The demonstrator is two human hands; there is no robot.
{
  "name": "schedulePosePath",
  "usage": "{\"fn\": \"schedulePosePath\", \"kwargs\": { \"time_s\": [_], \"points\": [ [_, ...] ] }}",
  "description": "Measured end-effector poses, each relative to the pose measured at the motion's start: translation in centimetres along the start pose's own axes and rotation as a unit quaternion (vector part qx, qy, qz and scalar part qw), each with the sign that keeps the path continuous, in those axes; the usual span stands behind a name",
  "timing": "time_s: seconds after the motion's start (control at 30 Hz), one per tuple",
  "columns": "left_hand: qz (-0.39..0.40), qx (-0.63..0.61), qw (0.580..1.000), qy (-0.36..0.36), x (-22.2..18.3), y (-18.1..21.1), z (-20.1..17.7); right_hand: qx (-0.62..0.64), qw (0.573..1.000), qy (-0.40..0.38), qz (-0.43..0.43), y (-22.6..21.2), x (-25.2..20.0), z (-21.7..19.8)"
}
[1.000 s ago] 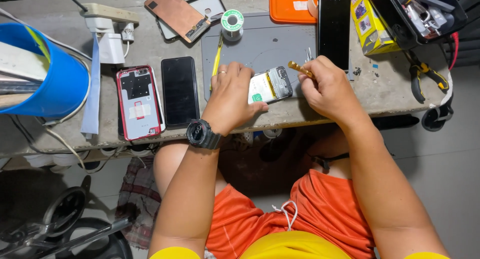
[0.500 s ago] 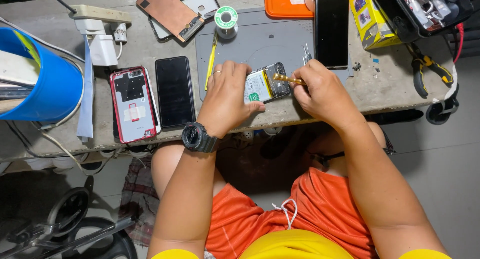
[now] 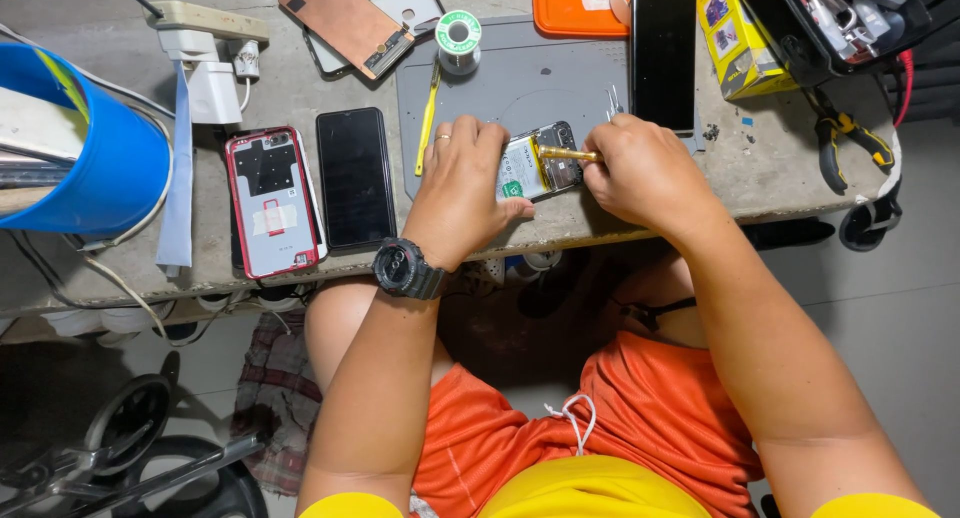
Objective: Reassembling a mobile phone by installing the battery and internal components using a screwdriver.
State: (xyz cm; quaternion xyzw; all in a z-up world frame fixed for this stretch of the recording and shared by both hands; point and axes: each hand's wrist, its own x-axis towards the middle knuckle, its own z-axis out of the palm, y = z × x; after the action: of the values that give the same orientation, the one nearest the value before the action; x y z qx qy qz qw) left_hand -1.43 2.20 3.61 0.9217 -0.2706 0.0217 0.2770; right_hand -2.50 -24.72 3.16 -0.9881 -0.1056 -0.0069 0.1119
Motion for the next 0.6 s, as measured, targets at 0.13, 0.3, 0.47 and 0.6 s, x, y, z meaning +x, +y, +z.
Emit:
{"fn": "schedulePosePath", "kwargs": {
  "time_s": [0.13, 0.3, 0.47, 0.6],
  "points": [
    [0.011, -0.003, 1.0, 0.02, -0.1, -0.3, 0.4, -0.002, 0.999, -0.043, 0.017, -1.0, 1.0, -1.7],
    [0.02, 0.004, 0.999, 0.029, -0.1, -0.5, 0.9, 0.014, 0.993, -0.102, 0.065, -2.8, 1.3, -4.0],
    [0.022, 0.001, 0.999, 0.035, -0.2, -0.5, 0.9, -0.001, 0.991, -0.097, 0.088, -3.2, 1.6, -3.9],
    [0.02, 0.005, 0.999, 0.028, -0.1, -0.5, 1.0, 0.0, 0.992, -0.088, 0.087, -4.5, 1.0, -4.6]
  ]
}}
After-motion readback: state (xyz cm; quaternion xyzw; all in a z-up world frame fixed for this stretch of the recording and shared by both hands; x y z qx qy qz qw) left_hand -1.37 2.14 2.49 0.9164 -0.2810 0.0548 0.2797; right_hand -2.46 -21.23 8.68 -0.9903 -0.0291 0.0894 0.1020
